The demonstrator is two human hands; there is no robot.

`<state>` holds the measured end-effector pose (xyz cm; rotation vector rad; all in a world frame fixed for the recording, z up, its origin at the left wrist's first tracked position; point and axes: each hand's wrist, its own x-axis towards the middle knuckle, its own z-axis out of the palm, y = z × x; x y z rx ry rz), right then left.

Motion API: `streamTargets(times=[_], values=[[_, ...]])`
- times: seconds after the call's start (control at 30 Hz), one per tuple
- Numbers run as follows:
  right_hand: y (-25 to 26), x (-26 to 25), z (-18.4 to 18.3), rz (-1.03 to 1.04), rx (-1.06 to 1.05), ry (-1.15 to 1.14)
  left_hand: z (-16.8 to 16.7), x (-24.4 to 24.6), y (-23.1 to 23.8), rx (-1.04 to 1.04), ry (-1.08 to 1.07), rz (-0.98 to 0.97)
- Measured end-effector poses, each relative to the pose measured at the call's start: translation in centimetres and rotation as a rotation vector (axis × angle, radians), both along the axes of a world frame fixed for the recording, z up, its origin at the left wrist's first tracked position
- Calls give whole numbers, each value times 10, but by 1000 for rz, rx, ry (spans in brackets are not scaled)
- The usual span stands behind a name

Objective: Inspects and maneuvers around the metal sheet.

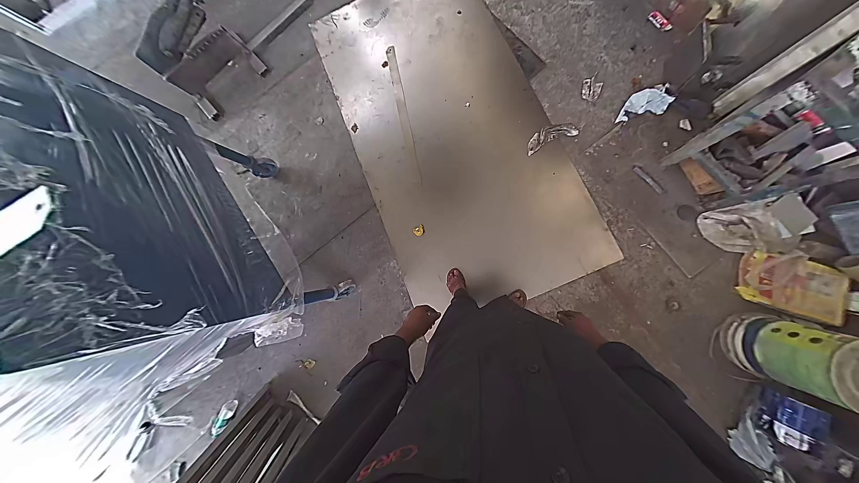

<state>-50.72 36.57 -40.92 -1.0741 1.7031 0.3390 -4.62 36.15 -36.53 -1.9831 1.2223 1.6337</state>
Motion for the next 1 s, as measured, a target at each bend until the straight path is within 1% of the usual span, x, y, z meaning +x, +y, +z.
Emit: streamTargets(times=[0.07, 0.2, 0.4, 0.53, 0.63, 0.77, 1.0], values=[[-1, 1, 0, -22, -71, 18, -1, 1, 1, -2, -3, 3], [-9, 4, 16, -55, -148, 66, -2, 2, 3, 4, -3, 15], [-12, 3, 21, -43, -138, 61, -2, 3, 5, 19, -1, 30], [-10, 3, 19, -2, -61, 50, -6, 2, 8, 41, 2, 52], [-8, 2, 16, 10, -45, 41, -10, 0, 12, 54, 8, 75], [-10, -2, 12, 24, -60, 12, -16, -3, 18, 58, 3, 87], [-25, -7, 14, -1, -104, 47, -20, -10, 24, 64, -8, 84]])
